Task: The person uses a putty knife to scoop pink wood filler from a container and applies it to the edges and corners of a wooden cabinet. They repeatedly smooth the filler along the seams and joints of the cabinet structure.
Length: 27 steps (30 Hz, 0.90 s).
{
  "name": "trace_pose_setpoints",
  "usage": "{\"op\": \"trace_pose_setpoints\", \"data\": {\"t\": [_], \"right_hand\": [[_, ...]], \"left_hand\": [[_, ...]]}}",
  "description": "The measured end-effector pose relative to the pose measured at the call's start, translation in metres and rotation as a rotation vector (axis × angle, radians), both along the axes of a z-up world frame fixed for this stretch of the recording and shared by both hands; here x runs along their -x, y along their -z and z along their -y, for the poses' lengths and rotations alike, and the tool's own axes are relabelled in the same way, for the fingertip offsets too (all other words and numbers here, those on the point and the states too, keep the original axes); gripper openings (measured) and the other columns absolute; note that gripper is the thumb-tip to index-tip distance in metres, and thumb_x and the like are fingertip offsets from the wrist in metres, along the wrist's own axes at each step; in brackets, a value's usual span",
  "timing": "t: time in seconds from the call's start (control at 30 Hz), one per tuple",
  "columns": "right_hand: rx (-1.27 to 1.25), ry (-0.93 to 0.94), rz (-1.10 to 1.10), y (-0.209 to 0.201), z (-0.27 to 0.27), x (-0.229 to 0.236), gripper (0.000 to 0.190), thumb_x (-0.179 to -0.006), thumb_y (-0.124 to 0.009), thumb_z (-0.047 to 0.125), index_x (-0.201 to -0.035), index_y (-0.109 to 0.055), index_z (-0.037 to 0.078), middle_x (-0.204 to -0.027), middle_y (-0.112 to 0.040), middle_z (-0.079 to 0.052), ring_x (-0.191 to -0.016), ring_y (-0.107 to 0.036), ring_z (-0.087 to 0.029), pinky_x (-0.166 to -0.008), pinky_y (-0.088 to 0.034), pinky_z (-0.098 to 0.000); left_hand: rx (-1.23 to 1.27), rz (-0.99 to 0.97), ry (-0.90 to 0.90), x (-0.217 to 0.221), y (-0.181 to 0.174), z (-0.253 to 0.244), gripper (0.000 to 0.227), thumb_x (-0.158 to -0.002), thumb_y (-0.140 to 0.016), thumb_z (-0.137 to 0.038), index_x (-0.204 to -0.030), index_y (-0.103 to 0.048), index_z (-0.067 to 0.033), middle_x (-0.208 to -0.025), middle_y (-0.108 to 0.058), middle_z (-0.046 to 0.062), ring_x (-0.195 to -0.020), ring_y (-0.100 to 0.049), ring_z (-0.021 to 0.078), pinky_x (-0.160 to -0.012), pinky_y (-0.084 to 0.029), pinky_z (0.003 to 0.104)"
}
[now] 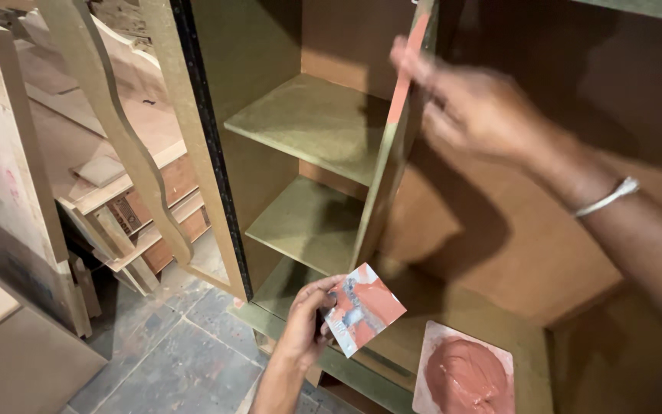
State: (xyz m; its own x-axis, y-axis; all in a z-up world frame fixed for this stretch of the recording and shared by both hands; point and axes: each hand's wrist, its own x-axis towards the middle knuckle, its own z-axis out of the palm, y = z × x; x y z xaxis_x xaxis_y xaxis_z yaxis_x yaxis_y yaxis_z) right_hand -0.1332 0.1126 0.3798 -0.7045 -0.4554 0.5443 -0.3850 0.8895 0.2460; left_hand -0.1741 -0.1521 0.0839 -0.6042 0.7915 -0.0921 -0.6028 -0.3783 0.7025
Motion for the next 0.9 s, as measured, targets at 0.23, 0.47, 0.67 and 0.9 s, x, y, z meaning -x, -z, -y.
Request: {"op": "trace_pose_setpoints", "data": {"t": [0.23, 0.47, 0.67, 0.9], "right_hand": [[-0.123, 0.215, -0.139, -0.029, -0.015, 0.007, 0.076, -0.095, -0.063, 0.001, -0.164, -0.041, 0.023, -0.113, -0.071, -0.011, -0.1, -0.069, -0.035, -0.084, -0.058, -0.0482], [-0.19, 0.219, -0.017, -0.006, -0.01, 0.003, 0.079, -0.092, -0.064, 0.007, -0.164, -0.037, 0.027, -0.1, -0.07, -0.009, -0.088, -0.068, -0.033, -0.075, -0.056, -0.0485], [-0.783, 0.559, -0.24, -0.002, -0.026, -0.002, 0.082, -0.098, -0.06, 0.005, -0.169, -0.034, 0.035, -0.089, -0.067, -0.003, -0.076, -0.065, -0.021, -0.072, -0.055, -0.036], [-0.489, 0.357, -0.204, -0.03, -0.004, -0.022, 0.061, -0.098, -0.061, 0.007, -0.154, -0.047, 0.026, -0.108, -0.07, -0.014, -0.072, -0.065, -0.03, -0.057, -0.053, -0.0433]], "left_hand": [[-0.079, -0.025, 0.083, -0.005, -0.002, -0.016, 0.047, -0.082, -0.05, -0.007, -0.123, -0.068, 0.0074, -0.064, -0.061, 0.001, -0.038, -0.038, 0.0058, -0.033, -0.026, 0.022], [-0.055, 0.055, -0.044, -0.005, 0.008, -0.008, 0.046, -0.083, -0.05, -0.006, -0.124, -0.066, 0.0079, -0.073, -0.068, 0.004, -0.039, -0.039, 0.0067, -0.038, -0.03, 0.024], [-0.042, -0.01, -0.018, -0.012, 0.001, -0.016, 0.045, -0.083, -0.05, -0.007, -0.123, -0.067, 0.0056, -0.069, -0.065, 0.003, -0.039, -0.04, 0.0074, -0.035, -0.027, 0.023], [-0.123, 0.042, -0.015, -0.012, -0.002, -0.037, 0.045, -0.083, -0.052, -0.008, -0.123, -0.067, 0.0065, -0.065, -0.062, 0.002, -0.038, -0.04, 0.0061, -0.034, -0.027, 0.021]]}}
